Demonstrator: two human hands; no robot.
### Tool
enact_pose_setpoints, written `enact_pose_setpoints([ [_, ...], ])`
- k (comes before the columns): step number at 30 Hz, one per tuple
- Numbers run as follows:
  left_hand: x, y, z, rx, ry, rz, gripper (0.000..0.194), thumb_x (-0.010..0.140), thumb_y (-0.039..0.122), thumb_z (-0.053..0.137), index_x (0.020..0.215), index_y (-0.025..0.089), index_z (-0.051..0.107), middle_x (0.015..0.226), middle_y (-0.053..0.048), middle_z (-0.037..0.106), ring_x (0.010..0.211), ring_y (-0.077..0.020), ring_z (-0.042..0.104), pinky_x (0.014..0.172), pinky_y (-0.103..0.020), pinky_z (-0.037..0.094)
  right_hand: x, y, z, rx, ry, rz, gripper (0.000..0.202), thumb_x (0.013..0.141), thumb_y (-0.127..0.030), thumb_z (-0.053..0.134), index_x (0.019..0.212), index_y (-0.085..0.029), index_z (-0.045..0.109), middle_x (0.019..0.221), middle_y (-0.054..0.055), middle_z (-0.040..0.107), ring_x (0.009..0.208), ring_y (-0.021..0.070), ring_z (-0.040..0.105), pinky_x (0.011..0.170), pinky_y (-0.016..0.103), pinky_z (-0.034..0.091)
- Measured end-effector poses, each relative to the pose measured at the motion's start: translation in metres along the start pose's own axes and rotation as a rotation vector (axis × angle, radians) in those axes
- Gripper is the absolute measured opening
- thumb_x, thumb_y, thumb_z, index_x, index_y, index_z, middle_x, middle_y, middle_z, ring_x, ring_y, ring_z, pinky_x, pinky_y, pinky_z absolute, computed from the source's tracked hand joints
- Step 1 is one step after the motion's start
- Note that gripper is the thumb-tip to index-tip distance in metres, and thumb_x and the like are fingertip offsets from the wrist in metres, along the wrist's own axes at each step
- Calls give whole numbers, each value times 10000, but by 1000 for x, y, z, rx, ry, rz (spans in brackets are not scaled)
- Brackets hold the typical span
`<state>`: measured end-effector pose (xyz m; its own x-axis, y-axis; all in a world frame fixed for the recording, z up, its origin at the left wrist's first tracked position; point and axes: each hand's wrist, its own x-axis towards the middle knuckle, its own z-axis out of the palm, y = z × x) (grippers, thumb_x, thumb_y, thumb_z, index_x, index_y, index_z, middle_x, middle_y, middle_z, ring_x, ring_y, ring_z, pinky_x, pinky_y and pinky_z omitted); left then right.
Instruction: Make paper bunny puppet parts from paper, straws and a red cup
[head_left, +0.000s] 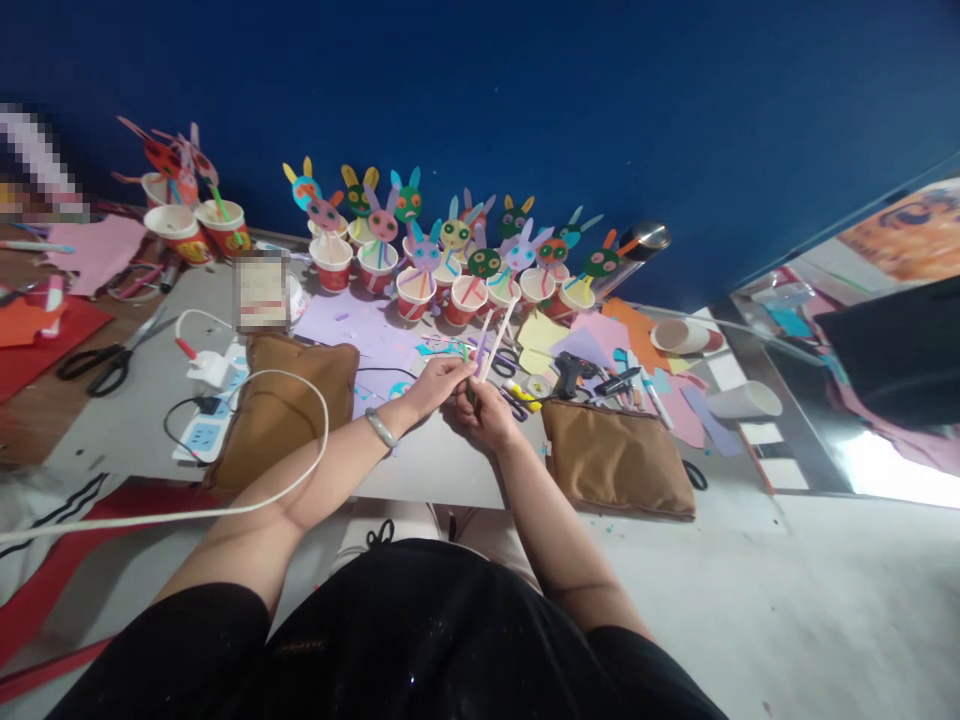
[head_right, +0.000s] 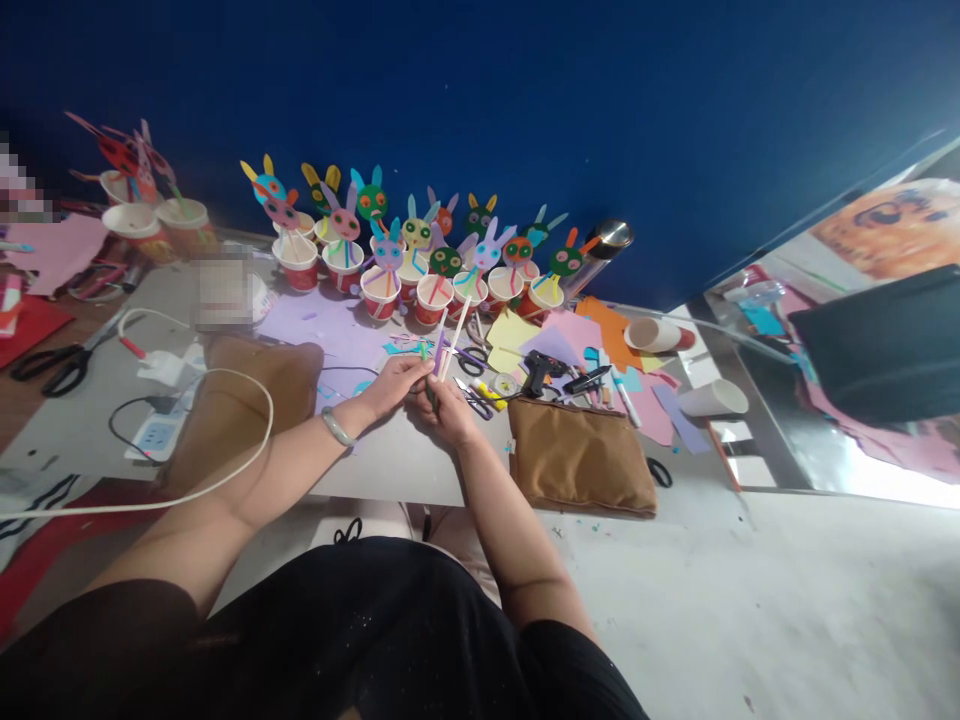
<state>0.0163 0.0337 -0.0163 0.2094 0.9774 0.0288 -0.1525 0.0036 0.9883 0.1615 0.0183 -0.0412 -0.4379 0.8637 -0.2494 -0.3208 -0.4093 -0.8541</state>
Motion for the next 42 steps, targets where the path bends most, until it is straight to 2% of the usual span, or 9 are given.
enact_pose_setpoints([
  [9,1,-6,2,-3,1,-43,577,822,690,660,561,197,513,552,25,496,572,-107,430,608,-286,333,0,0,-2,-18,9,21,261,876,-413,651,747,-205,561,495,-69,465,363,59,298,383,190,217],
  [15,1,-2,1,5,24,-32,574,818,655,675,537,205,455,530,52,422,564,-89,384,616,-287,323,3,1,-1,-25,18,16,280,874,-450,636,750,-206,576,486,-66,470,360,67,298,372,192,216],
  [22,1,-5,1,-10,5,-59,520,819,629,670,570,196,525,549,26,517,562,-103,461,602,-284,356,2,0,-2,-21,21,44,208,855,-360,616,726,-205,564,491,-59,464,362,65,289,380,192,206],
  [28,1,-4,1,-22,21,-49,539,811,623,691,553,202,476,526,47,472,552,-90,424,596,-271,348,4,-1,1,-8,23,53,212,848,-375,597,721,-205,573,475,-57,456,351,71,285,377,201,201],
  [36,1,-4,2,-16,23,-69,504,810,593,697,557,189,533,530,29,527,546,-92,448,606,-276,359,1,-2,0,-1,12,67,168,865,-320,578,742,-207,559,501,-52,459,372,70,277,389,192,199],
  [42,1,0,2,-12,36,-71,514,800,589,693,536,204,478,502,49,460,531,-84,398,580,-277,319,1,-2,3,2,12,36,183,832,-344,581,712,-206,569,488,-47,454,373,75,287,385,205,196],
])
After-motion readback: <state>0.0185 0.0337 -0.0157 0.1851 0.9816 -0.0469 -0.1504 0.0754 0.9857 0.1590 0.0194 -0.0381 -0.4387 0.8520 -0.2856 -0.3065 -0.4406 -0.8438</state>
